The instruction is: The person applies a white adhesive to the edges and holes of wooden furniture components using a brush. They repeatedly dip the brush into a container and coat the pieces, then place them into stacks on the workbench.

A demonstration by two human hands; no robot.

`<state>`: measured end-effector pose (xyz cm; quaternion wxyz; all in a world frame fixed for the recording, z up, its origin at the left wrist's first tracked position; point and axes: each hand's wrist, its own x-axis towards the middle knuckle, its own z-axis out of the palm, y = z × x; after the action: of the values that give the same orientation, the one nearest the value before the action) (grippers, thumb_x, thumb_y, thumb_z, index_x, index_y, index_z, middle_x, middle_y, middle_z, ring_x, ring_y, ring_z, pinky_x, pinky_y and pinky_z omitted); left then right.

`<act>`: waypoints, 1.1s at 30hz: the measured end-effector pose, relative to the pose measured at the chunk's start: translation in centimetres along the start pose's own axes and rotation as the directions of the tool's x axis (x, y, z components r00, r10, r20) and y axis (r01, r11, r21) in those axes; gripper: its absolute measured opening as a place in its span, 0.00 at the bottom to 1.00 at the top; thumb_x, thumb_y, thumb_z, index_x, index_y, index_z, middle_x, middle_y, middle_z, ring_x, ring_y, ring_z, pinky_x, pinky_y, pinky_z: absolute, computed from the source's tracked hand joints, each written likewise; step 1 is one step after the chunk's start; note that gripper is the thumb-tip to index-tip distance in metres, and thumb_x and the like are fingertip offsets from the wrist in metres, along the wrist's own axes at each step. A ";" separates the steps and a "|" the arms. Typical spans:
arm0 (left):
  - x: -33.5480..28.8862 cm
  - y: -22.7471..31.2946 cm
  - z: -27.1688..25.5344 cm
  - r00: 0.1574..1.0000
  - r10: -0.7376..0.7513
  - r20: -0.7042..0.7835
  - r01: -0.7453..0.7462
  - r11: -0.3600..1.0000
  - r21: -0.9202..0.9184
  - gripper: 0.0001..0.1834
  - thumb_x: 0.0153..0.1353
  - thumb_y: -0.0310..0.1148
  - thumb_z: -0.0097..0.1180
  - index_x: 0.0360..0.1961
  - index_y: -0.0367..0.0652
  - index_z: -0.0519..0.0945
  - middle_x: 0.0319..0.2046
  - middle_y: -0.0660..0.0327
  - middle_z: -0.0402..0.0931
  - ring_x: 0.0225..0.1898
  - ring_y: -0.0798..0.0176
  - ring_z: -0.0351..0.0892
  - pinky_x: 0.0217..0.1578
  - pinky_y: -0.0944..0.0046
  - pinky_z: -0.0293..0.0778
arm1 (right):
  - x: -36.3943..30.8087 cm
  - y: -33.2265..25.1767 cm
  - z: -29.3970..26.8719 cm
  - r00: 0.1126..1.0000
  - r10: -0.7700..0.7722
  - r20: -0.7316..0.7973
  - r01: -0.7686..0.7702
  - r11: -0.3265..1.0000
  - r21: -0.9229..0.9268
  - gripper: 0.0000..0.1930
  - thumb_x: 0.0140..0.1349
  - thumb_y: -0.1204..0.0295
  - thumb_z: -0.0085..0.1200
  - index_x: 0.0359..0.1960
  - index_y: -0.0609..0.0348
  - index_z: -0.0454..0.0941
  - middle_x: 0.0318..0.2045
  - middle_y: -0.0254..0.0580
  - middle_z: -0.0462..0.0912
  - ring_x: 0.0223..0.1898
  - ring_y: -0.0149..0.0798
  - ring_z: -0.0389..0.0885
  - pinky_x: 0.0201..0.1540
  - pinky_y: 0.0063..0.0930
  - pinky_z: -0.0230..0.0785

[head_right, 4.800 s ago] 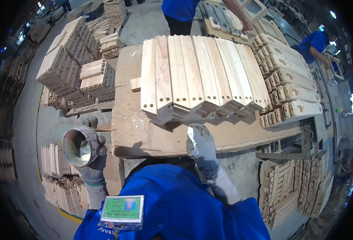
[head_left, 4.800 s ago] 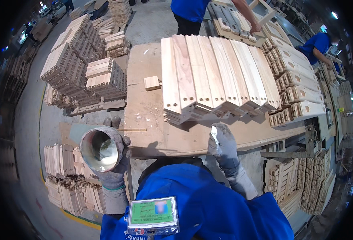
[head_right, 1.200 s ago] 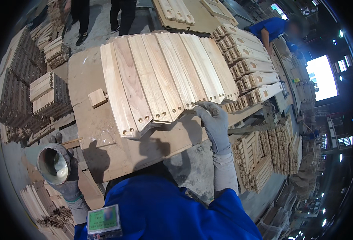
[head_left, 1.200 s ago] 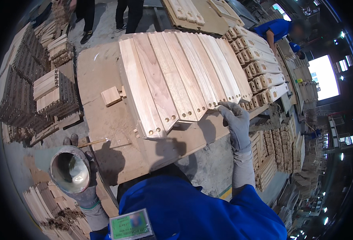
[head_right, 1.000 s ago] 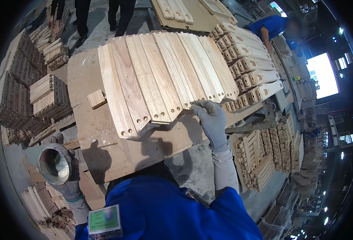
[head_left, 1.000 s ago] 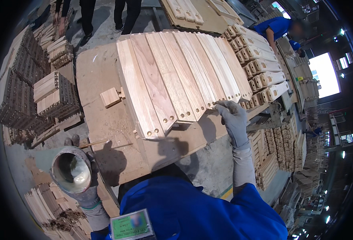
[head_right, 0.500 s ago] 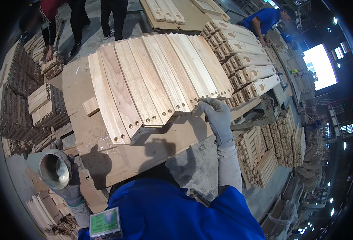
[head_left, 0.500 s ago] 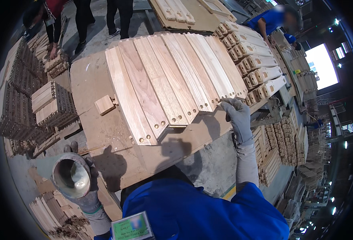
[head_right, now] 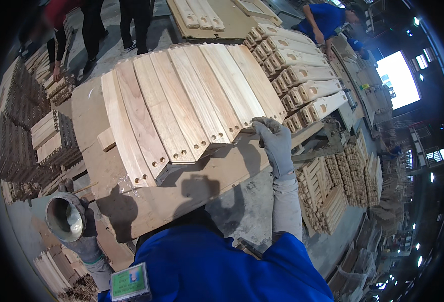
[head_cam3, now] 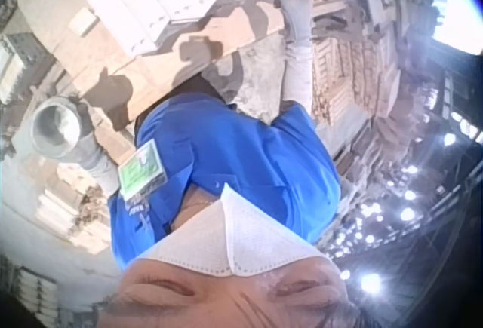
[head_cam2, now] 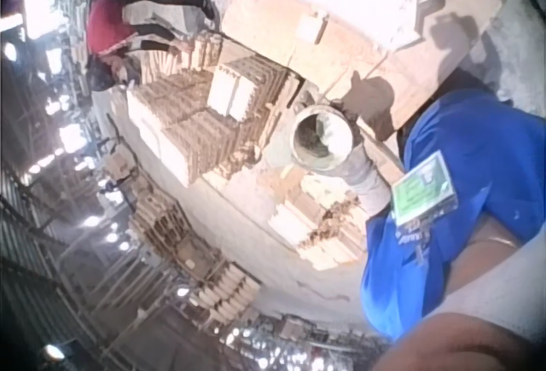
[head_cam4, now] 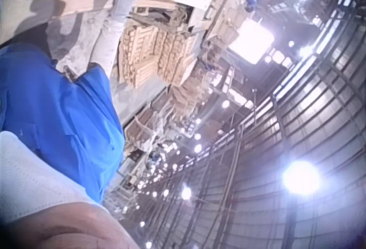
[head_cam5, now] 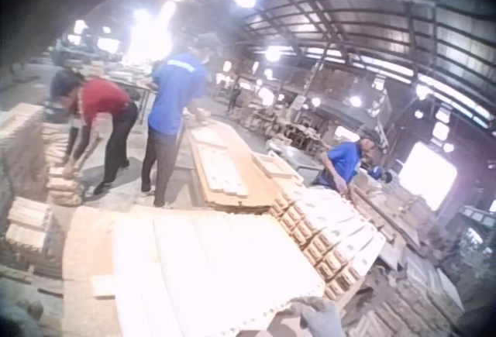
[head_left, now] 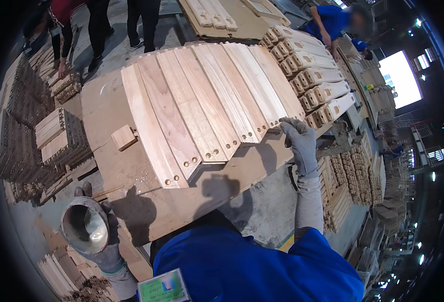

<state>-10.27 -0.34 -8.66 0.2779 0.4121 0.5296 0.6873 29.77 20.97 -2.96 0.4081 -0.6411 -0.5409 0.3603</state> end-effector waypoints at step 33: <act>0.0 -0.5 1.5 0.995 0.097 0.007 -0.097 0.982 0.161 0.37 0.54 0.19 0.56 0.65 0.43 0.57 0.63 0.46 0.58 0.59 0.58 0.67 0.54 0.65 0.71 | 3.7 3.1 -3.8 0.998 -0.018 -0.052 0.010 0.988 -0.151 0.13 0.56 0.66 0.58 0.37 0.64 0.81 0.20 0.29 0.77 0.16 0.20 0.66 0.19 0.16 0.58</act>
<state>-9.00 0.53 -8.98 0.2095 0.4582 0.5629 0.6552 35.01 23.85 -4.31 0.3752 -0.6758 -0.5600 0.2981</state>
